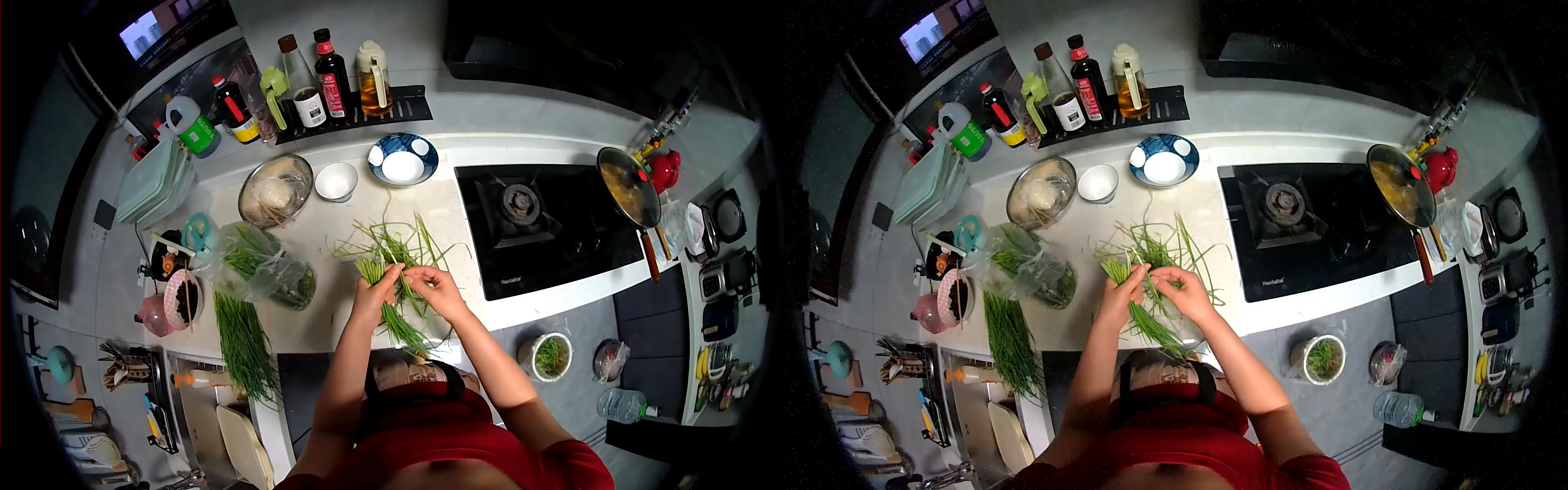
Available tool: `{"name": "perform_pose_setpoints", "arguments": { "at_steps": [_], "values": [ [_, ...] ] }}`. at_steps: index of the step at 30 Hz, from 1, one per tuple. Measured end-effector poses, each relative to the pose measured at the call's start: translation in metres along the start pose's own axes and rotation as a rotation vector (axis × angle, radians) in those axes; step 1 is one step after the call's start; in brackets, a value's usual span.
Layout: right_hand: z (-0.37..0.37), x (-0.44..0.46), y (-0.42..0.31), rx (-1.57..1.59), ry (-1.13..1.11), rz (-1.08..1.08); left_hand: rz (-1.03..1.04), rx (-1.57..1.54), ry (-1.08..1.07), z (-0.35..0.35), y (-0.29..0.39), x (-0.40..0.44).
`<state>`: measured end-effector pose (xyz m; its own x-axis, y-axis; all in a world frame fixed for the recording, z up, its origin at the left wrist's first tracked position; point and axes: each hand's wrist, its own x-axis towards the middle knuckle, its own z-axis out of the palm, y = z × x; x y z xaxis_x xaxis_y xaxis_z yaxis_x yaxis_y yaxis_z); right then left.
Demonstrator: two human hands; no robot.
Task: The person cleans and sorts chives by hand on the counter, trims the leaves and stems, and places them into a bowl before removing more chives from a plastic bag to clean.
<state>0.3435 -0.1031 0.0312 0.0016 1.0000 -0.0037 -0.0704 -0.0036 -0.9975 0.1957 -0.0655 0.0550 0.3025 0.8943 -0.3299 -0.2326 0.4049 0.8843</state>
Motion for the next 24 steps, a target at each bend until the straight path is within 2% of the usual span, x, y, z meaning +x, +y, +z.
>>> {"name": "perform_pose_setpoints", "arguments": {
  "at_steps": [3,6,9,12,15,21,22,24],
  "values": [
    [0.002,0.000,-0.008,0.271,-0.050,0.187,0.008,0.006,-0.014,-0.001,0.000,0.001],
    [-0.004,0.003,-0.002,0.343,-0.111,0.281,-0.022,0.013,-0.032,-0.002,0.001,0.000],
    [0.000,-0.002,-0.012,0.385,-0.088,0.290,-0.032,0.007,-0.100,-0.002,0.003,-0.001],
    [-0.003,-0.001,-0.014,0.377,-0.060,0.314,-0.046,-0.048,-0.067,-0.003,-0.001,0.002],
    [-0.006,-0.002,-0.009,0.390,-0.077,0.282,0.056,0.010,0.010,0.004,0.000,0.001],
    [-0.009,-0.006,-0.006,0.349,-0.010,0.343,0.082,0.164,0.276,0.004,0.009,0.008],
    [-0.010,-0.006,-0.007,0.347,0.002,0.353,0.046,0.299,0.244,0.005,0.011,0.006],
    [-0.010,-0.005,-0.008,0.343,0.022,0.375,0.066,0.316,0.111,0.008,0.011,0.001]
  ]
}}
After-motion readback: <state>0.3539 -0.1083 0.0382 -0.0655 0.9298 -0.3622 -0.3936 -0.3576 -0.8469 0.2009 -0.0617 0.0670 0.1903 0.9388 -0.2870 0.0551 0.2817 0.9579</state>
